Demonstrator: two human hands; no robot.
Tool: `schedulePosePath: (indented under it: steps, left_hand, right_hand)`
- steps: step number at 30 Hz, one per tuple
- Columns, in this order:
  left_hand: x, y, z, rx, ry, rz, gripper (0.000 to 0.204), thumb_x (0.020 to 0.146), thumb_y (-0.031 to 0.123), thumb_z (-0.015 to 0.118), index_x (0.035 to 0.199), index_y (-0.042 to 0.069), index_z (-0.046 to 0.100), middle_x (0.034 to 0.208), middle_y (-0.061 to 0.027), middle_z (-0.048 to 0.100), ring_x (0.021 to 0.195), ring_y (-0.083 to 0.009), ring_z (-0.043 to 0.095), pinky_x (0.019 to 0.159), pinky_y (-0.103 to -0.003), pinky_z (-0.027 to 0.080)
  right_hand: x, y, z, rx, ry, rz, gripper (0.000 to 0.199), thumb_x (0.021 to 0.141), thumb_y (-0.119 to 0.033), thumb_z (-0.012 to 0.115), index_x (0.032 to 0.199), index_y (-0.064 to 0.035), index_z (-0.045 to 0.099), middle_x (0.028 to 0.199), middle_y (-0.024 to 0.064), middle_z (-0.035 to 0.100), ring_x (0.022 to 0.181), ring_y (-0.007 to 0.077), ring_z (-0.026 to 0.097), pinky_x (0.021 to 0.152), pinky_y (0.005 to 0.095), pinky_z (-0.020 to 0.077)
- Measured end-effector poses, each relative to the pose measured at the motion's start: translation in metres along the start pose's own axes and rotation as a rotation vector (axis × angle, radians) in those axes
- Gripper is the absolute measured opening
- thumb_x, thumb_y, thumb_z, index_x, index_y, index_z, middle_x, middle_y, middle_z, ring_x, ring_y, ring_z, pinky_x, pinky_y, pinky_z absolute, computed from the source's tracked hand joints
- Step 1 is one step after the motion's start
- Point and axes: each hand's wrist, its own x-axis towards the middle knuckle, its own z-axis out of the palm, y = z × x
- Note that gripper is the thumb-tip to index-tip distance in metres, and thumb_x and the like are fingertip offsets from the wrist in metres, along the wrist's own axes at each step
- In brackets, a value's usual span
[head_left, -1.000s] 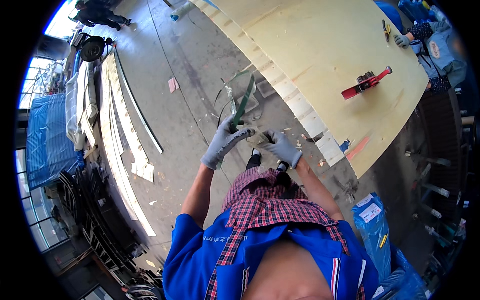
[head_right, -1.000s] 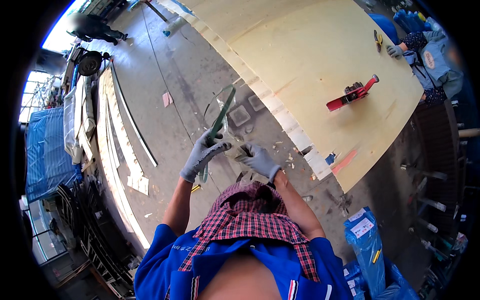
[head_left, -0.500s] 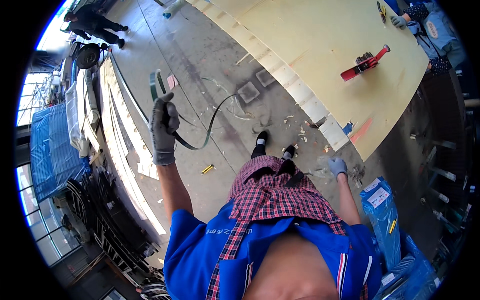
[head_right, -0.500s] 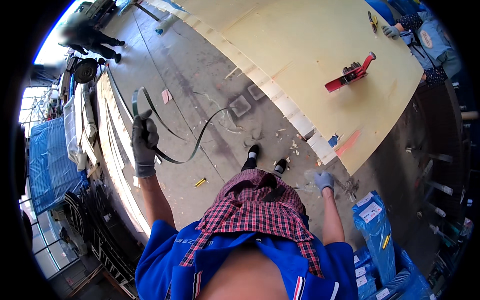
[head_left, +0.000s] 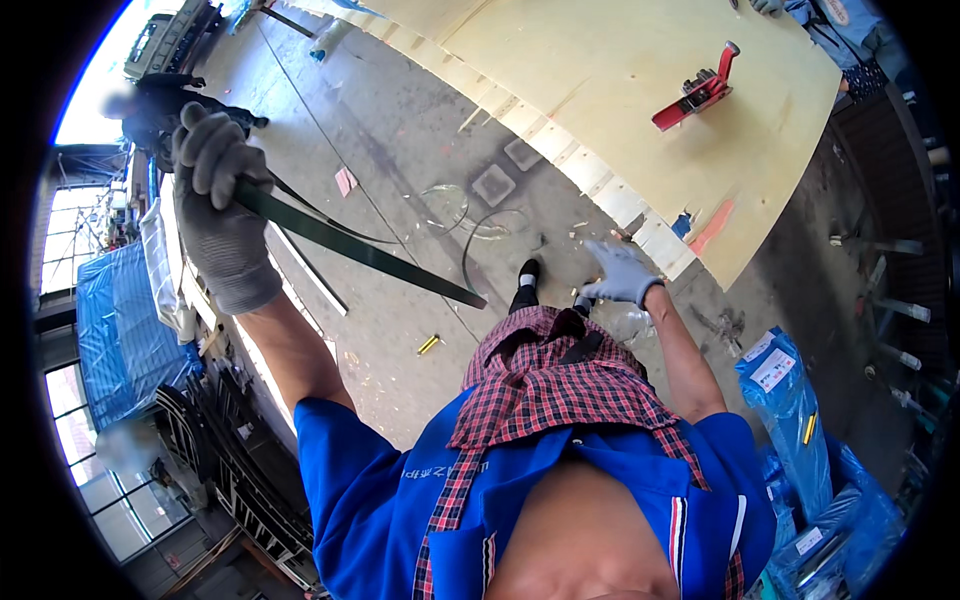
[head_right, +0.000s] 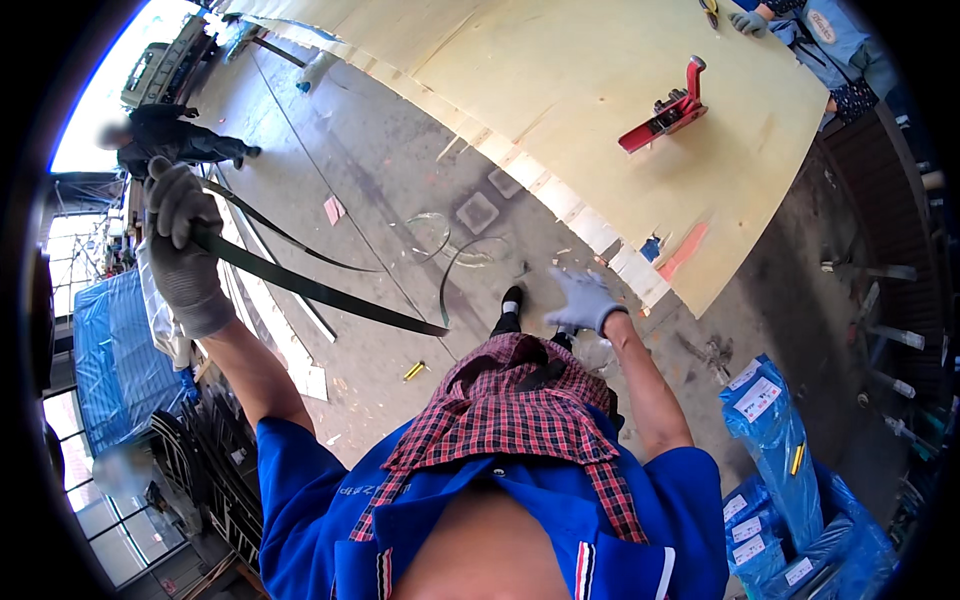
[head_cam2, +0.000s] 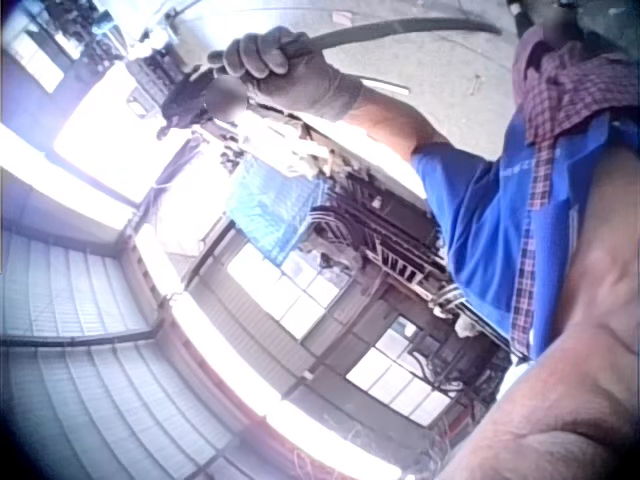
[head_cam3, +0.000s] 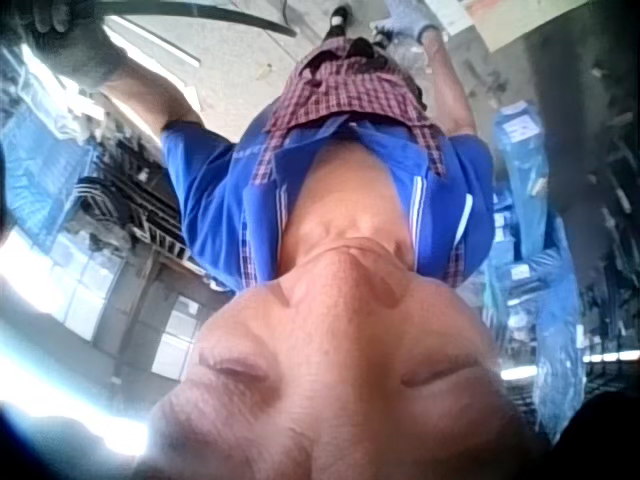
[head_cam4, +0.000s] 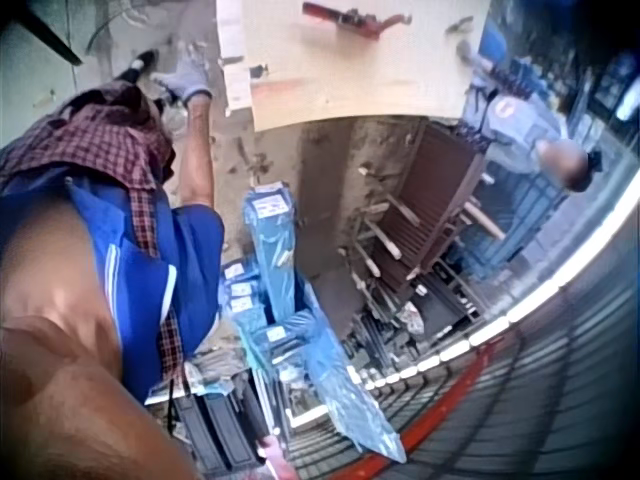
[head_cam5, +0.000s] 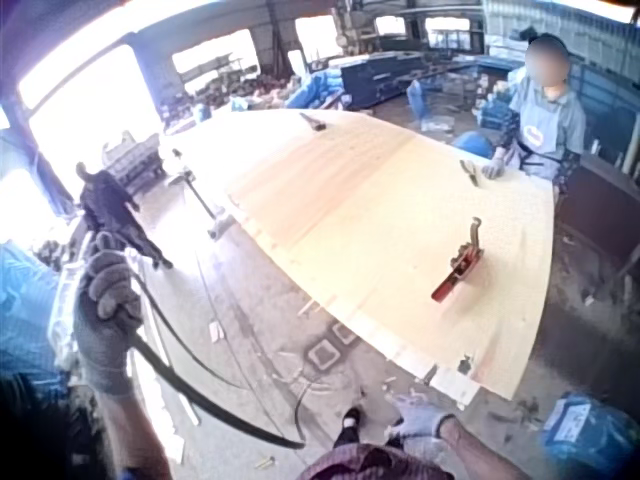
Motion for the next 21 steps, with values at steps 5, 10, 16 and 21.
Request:
schedulePosePath:
  steps: [5,10,16,21]
  left_hand:
    - [0.027,-0.025,0.05,0.023,-0.145,-0.033,0.014,0.098,0.01,0.038,0.091,0.003,0.047,0.069,-0.0003,0.044,0.05,-0.007,0.039,0.051,-0.023,0.037]
    - [0.062,0.036,0.056,-0.056,-0.104,-0.271,0.031,0.101,0.016,0.037,0.071,0.011,0.042,0.059,0.0012,0.039,0.05,-0.009,0.038,0.055,-0.024,0.033]
    - [0.039,0.201,-0.156,1.371,0.415,-0.51,0.032,0.098,0.027,0.044,0.118,0.006,0.057,0.102,-0.0054,0.064,0.065,-0.0133,0.06,0.064,-0.028,0.052]
    - [0.036,-0.065,-0.086,2.569,0.214,-0.013,0.038,0.093,0.041,0.052,0.101,0.007,0.066,0.077,-0.009,0.068,0.067,-0.021,0.064,0.066,-0.032,0.051]
  right_hand:
    - [0.003,-0.132,-0.07,0.641,0.05,-0.833,0.091,0.072,-0.048,0.072,0.139,-0.002,0.032,0.136,0.0205,0.04,0.13,0.0278,0.036,0.107,0.0376,0.0284]
    - [-0.044,-0.14,-0.079,1.143,-0.506,-0.719,0.034,0.09,-0.02,0.062,0.118,-0.0021,0.055,0.092,0.0011,0.06,0.076,0.0057,0.054,0.067,0.0222,0.0458]
    - [-0.098,-0.005,-0.053,1.416,0.145,-0.335,0.021,0.092,-0.02,0.059,0.104,-0.0041,0.058,0.085,-0.0041,0.056,0.067,0.0007,0.05,0.06,0.0155,0.0412]
    - [-0.103,0.002,-0.076,0.751,0.548,-0.358,0.019,0.089,-0.022,0.062,0.094,-0.0041,0.06,0.064,0.0084,0.051,0.058,0.0103,0.045,0.055,0.0274,0.0402]
